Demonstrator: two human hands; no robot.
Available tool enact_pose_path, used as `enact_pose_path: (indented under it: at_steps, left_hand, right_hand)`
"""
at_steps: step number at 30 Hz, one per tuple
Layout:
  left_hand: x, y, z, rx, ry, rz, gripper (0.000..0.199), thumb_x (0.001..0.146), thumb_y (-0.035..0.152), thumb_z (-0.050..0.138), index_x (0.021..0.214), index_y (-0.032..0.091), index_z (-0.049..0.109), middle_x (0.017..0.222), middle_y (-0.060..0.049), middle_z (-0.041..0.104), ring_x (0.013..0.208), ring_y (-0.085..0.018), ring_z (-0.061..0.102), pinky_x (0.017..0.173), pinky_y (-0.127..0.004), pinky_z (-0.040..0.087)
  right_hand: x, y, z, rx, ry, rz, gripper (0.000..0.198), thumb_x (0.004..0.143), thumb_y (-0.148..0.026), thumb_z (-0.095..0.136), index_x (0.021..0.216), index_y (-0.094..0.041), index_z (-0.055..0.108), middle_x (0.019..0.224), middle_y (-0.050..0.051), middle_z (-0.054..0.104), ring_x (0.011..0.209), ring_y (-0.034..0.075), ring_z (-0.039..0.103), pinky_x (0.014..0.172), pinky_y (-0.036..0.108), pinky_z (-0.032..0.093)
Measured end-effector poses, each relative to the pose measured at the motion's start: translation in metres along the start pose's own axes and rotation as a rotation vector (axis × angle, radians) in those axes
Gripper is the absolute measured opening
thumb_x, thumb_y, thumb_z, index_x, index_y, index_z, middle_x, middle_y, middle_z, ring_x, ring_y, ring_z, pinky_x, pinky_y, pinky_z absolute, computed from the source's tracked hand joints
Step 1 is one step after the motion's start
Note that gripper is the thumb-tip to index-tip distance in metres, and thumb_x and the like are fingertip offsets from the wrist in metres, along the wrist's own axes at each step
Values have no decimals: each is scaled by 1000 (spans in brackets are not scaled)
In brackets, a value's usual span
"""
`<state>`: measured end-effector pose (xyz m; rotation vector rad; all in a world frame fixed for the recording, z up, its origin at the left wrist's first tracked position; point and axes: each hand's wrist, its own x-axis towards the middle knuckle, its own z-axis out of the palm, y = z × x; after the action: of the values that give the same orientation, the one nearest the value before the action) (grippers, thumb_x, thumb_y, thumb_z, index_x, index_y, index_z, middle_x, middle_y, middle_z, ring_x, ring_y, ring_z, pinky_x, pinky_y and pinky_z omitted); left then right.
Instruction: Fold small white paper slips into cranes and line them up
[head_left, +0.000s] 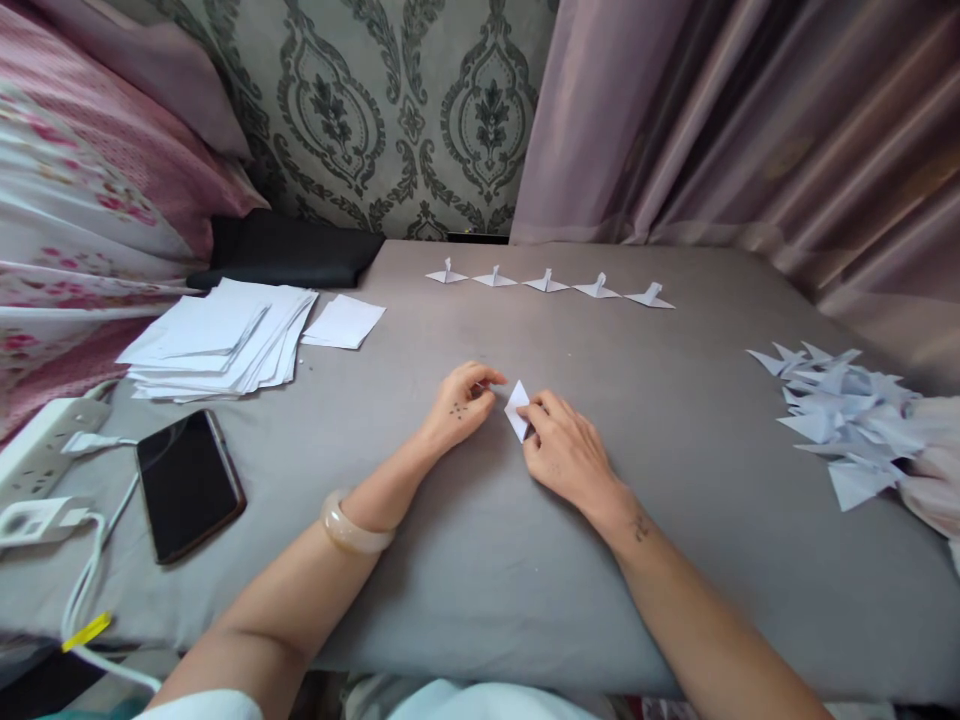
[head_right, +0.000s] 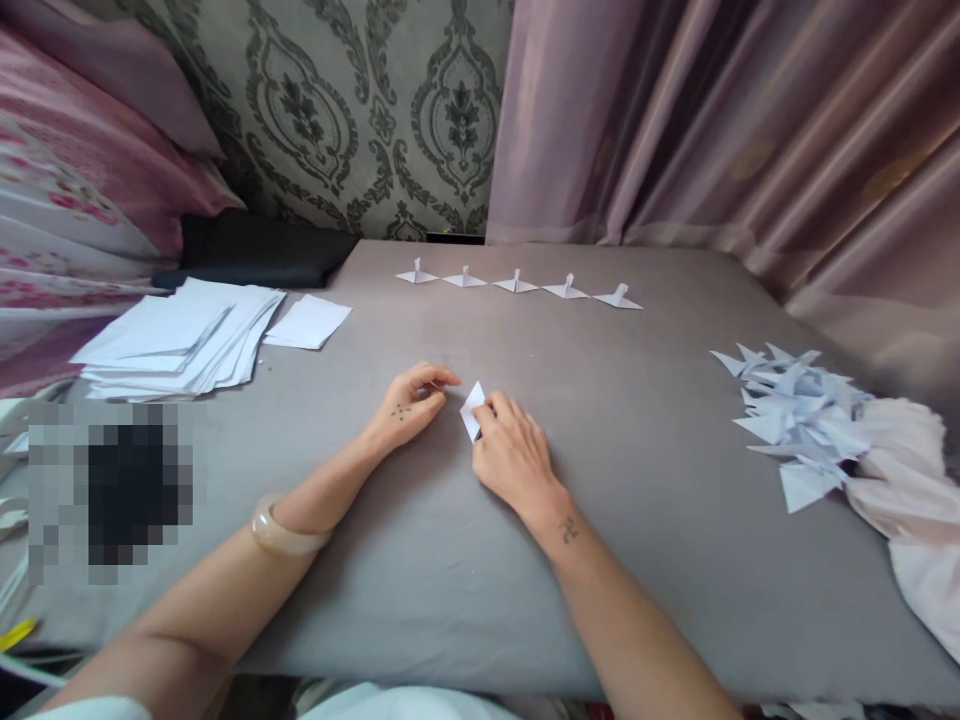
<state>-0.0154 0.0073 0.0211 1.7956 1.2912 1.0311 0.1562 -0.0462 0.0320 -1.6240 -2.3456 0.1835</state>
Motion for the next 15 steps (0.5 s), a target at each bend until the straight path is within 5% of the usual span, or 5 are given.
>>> enact_pose_path:
  at_steps: [6, 15]
  left_hand:
    - [-4, 6, -6, 214, -335, 103, 31, 69, 13, 56, 98, 20, 67, 100, -6, 58, 94, -21, 52, 89, -37, 44]
    - [-3, 0, -9, 234, -365, 126, 17, 79, 27, 62, 94, 20, 68, 100, -7, 59, 97, -22, 52, 90, -38, 43]
  right_hand:
    - [-1, 17, -4, 261, -68, 134, 36, 75, -14, 50, 108, -24, 60, 106, 4, 58, 77, 14, 58, 65, 26, 42]
    - [3, 19, -5, 375, -40, 141, 22, 79, -25, 53, 99, -23, 64, 99, 4, 59, 72, 13, 58, 68, 27, 45]
